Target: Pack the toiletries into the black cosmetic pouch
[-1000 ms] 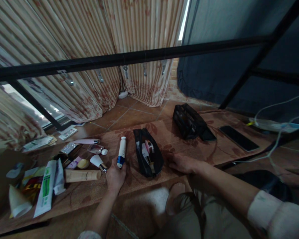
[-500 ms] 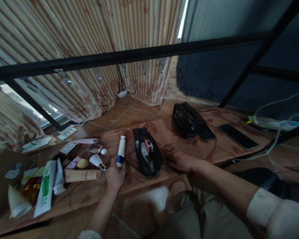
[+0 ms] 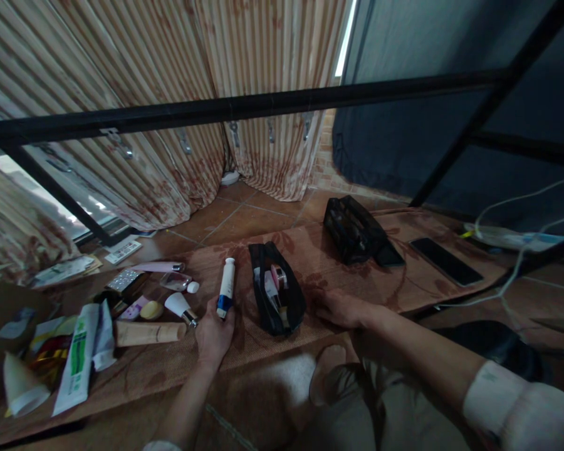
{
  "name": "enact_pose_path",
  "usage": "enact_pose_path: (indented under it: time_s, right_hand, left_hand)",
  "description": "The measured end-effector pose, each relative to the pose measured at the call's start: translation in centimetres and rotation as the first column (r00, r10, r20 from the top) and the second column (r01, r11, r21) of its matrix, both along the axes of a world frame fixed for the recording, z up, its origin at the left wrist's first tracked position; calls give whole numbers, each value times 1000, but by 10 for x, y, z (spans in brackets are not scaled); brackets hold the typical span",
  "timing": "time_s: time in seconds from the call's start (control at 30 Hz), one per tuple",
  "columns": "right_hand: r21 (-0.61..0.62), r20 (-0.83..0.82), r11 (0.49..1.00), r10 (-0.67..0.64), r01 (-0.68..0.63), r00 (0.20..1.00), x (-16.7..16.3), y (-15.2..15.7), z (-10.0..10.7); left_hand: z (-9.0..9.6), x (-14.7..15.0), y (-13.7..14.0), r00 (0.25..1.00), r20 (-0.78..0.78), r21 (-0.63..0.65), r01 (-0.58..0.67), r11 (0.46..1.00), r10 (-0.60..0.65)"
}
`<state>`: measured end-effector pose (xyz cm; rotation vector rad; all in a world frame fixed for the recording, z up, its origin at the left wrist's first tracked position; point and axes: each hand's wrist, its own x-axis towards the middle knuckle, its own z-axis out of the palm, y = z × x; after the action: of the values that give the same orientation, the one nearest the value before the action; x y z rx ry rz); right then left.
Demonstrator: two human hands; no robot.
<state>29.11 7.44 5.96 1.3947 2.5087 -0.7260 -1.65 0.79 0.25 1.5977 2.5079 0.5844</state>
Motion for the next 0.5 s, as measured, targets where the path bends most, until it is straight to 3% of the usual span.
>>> enact_pose_path:
  time_s: [0.23,0.5]
  right_hand:
    - [9,17,1000,2,-2,1000,0,0,0]
    - [-20,13,1000,-3,4,1000,1,0,0]
  left_hand:
    - [-2,-1,0,1000,-10,16,-2,1000,2]
    - [-2,-1,-1,996,86,47,-6,999,2]
